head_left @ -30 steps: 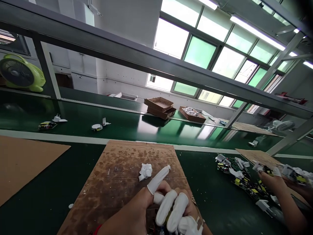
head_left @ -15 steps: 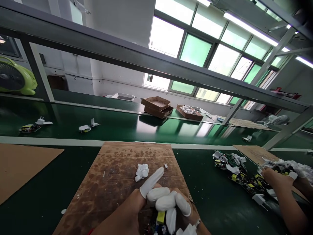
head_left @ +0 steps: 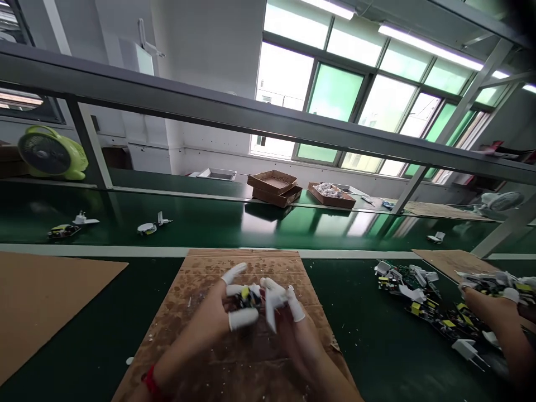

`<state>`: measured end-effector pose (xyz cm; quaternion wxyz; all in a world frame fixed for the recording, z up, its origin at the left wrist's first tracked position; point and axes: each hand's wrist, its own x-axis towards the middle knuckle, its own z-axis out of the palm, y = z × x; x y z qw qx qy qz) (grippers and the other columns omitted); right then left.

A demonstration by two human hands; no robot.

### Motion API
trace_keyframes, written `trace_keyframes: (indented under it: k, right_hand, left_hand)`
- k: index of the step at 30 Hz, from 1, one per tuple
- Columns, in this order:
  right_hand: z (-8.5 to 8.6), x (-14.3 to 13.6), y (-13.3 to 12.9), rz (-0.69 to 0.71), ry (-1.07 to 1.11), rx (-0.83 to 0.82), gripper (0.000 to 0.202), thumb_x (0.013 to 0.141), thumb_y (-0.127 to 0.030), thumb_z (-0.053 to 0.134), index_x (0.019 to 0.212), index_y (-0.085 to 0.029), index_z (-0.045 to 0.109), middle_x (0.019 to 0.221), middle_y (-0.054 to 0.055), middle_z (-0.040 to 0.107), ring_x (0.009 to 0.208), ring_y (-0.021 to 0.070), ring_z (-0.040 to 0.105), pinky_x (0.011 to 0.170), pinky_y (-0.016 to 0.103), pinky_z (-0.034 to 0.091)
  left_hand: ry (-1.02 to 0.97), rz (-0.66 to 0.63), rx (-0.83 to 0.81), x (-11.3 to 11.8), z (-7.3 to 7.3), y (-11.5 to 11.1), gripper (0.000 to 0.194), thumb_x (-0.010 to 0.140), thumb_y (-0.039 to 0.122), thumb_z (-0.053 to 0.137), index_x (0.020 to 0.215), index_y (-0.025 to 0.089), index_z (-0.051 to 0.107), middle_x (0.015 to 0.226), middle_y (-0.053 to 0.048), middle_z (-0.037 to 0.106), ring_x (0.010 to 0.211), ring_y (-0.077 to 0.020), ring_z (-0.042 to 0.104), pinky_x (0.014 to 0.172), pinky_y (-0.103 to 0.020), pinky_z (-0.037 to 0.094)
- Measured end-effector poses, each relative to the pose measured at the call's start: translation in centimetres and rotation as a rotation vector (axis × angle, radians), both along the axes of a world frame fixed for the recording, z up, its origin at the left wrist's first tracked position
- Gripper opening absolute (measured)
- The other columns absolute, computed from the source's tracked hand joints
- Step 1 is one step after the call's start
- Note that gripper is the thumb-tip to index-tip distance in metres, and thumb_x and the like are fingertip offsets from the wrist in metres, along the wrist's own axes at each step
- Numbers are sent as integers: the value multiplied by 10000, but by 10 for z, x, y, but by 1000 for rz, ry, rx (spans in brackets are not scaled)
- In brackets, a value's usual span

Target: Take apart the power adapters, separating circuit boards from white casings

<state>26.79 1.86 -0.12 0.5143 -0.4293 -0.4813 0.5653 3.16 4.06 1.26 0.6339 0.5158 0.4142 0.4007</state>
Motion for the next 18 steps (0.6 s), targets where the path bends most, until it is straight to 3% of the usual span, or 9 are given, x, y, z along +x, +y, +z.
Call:
trace_keyframes:
  k: [3, 7, 9, 11, 12, 15, 18]
  right_hand:
    - [-22, -55, 5, -41, 138, -34, 476, 876, -566, 408, 1039, -173, 622, 1053, 103, 644, 979, 243, 591, 836, 405, 477]
    - [-27, -65, 6, -75, 306, -108, 510, 681, -639, 612, 889, -178, 687, 945, 107, 687, 938, 296, 589, 772, 401, 459]
    - [-25, -59, 7, -68, 276, -91, 479, 657, -619, 647, 863, -189, 693, 922, 96, 691, 900, 284, 594, 756, 390, 448]
    - [-24, -53, 9, -50, 206, -54, 418, 660, -573, 664, 833, -195, 703, 885, 82, 695, 847, 267, 599, 735, 376, 437]
    - [-24, -52, 11, -41, 160, -32, 383, 667, -545, 664, 818, -196, 708, 863, 75, 695, 822, 259, 600, 724, 367, 431]
    - [-26, -48, 18, -44, 5, 13, 309, 694, -474, 639, 806, -198, 719, 821, 58, 687, 782, 240, 596, 687, 336, 420]
    - [-26, -45, 22, -68, -87, 28, 295, 706, -450, 617, 810, -194, 722, 804, 57, 679, 769, 237, 588, 645, 316, 420]
  left_hand:
    - [-158, 449, -173, -17, -1, 24, 660, 710, 127, 700, 1304, 123, 413, 1166, -193, 598, 991, -300, 625, 850, -405, 522]
    - [-360, 610, -76, -33, 10, 34, 458, 895, 91, 368, 1336, 207, 332, 1360, -100, 460, 1146, -166, 551, 970, -281, 468]
    - [-391, 585, -18, -32, 17, 29, 412, 899, 133, 371, 1299, 228, 388, 1309, -73, 522, 1116, -167, 576, 948, -280, 488]
    - [-292, 474, 32, -24, 19, 22, 403, 864, 214, 470, 1265, 198, 439, 1215, -82, 601, 1059, -208, 611, 875, -298, 526]
    - [-171, 391, 62, -19, 18, 19, 440, 837, 254, 512, 1263, 167, 445, 1172, -100, 627, 1036, -228, 621, 843, -305, 534]
    - [440, 132, 250, -6, 4, 15, 488, 813, 344, 505, 1246, 120, 478, 1122, -136, 650, 969, -249, 637, 776, -312, 537]
    - [857, 46, 413, -5, -12, 19, 408, 828, 359, 426, 1122, 133, 597, 1100, -154, 650, 944, -290, 624, 783, -375, 512]
